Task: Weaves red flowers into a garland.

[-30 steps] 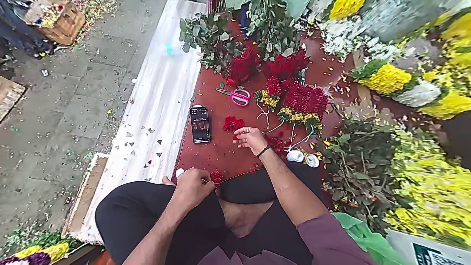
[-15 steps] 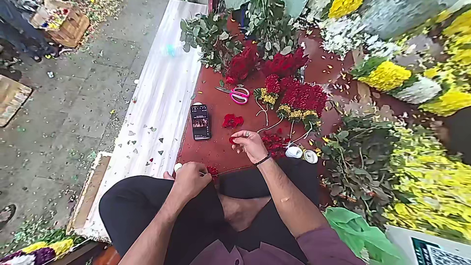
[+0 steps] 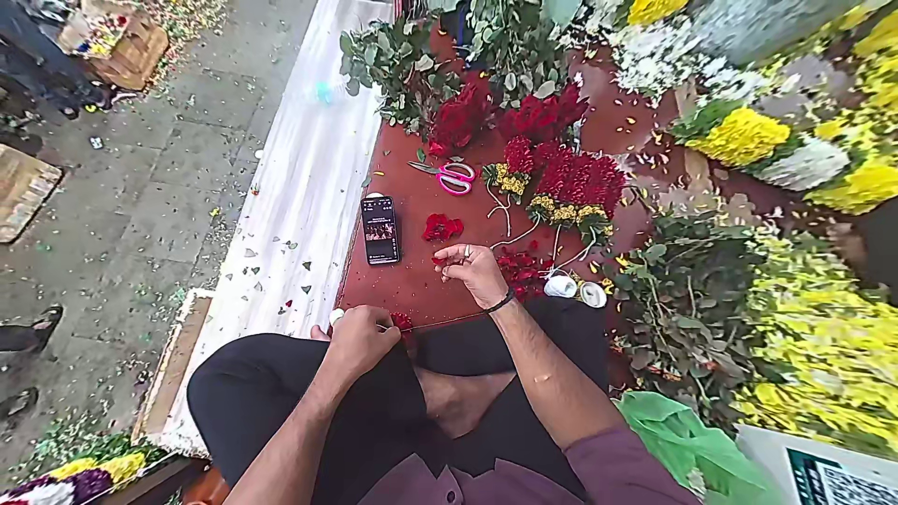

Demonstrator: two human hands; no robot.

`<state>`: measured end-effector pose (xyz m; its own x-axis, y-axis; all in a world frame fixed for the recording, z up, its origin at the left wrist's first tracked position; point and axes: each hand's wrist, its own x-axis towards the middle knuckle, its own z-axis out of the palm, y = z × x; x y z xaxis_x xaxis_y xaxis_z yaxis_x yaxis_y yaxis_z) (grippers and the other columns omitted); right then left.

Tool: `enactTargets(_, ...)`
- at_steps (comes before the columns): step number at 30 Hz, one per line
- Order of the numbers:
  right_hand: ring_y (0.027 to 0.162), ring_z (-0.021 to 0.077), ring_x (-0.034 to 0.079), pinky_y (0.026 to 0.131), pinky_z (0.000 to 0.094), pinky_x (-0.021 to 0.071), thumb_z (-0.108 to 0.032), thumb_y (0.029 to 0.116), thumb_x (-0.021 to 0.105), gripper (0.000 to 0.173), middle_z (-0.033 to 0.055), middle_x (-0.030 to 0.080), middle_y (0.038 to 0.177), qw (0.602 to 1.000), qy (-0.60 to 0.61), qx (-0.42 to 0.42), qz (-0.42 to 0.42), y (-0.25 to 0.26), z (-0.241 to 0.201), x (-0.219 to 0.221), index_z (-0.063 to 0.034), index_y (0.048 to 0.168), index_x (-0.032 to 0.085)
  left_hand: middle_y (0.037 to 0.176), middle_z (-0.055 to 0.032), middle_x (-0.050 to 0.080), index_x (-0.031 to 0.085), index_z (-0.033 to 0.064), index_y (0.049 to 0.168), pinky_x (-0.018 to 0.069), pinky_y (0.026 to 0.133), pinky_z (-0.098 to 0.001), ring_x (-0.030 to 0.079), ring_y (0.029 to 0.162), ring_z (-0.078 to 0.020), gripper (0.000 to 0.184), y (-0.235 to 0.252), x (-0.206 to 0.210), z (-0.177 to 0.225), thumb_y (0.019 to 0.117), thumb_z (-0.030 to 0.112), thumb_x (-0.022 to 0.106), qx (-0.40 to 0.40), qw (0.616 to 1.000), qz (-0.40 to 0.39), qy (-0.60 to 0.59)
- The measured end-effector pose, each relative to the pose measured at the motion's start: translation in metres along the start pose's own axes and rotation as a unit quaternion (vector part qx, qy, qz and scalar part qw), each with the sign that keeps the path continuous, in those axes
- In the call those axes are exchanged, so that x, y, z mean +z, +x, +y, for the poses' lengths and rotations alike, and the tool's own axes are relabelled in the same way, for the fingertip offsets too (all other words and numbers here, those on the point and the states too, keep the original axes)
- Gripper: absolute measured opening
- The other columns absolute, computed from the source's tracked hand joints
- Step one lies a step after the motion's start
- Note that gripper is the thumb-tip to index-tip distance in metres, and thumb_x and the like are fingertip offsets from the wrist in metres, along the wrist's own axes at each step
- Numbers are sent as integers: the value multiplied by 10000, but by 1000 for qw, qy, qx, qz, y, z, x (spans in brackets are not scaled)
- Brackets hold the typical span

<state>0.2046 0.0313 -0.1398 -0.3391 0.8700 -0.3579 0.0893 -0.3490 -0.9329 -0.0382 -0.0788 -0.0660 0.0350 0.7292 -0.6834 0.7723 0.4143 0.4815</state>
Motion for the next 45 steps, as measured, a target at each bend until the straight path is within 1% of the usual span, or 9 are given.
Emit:
enactTargets(8,649,191,661,607,335,585,-39,899,756,150,113,730,851,998,-28,-38,44,-12,-9,12,-38,1049,752,765,2,703,761,197,856,525,703,-548,672,747,-201,212,2,1,-4,886,381,661,2,1000,23,-19)
enactTargets(17,654,240,676,552,341,561,51,783,775,527,172,715,851,992,107,69,-17,-60,-24,45,-15,1252,543,849,13,739,786,162,981,579,757,-422,691,778,-109,224,5,0,-10,993,311,619,27,989,14,-143)
enactTargets(22,601,213,670,497,314,540,-29,772,844,564,140,729,817,993,51,92,-43,-67,-12,66,-15,1259,560,880,29,758,795,157,1041,599,754,-353,702,779,-70,190,5,2,-6,934,278,695,55,981,11,-184)
enactTargets(29,526,138,572,508,295,505,-171,697,930,721,45,640,679,993,-29,103,-41,-60,-3,59,-69,1311,566,799,64,745,795,169,909,593,712,-303,684,715,-30,188,6,5,-5,951,340,730,92,977,7,-190)
enactTargets(33,675,161,606,649,342,560,-208,666,947,898,37,632,785,992,-52,65,-90,-52,-10,35,-120,1442,503,727,53,709,768,153,823,559,650,-326,648,656,-55,159,5,4,-5,920,268,716,75,976,27,-203)
enactTargets(37,1127,184,647,906,417,563,-281,718,886,856,28,682,1241,975,-142,14,-173,-46,-10,22,-181,1482,512,658,61,651,747,173,754,494,596,-346,589,605,-63,177,1,-8,-3,882,293,724,14,984,37,-172)
enactTargets(39,1090,167,684,948,390,585,-293,795,849,714,54,690,1247,961,-146,20,-235,-46,-5,25,-126,1432,572,671,51,666,747,165,759,509,617,-358,608,623,-71,171,1,-15,-3,873,292,738,-4,984,30,-173)
enactTargets(42,795,61,681,753,285,576,-286,904,762,225,-10,748,911,966,-151,-14,-211,-47,-6,27,-106,1037,780,625,31,608,701,150,711,453,565,-374,550,575,-100,207,1,-28,-3,859,288,746,-32,984,38,-172)
enactTargets(45,798,37,660,751,244,563,-251,921,752,150,-23,724,866,958,-115,-85,-249,-49,-17,18,-110,930,802,613,8,594,658,143,664,456,571,-429,562,588,-142,253,0,-39,3,842,299,749,-46,990,58,-123)
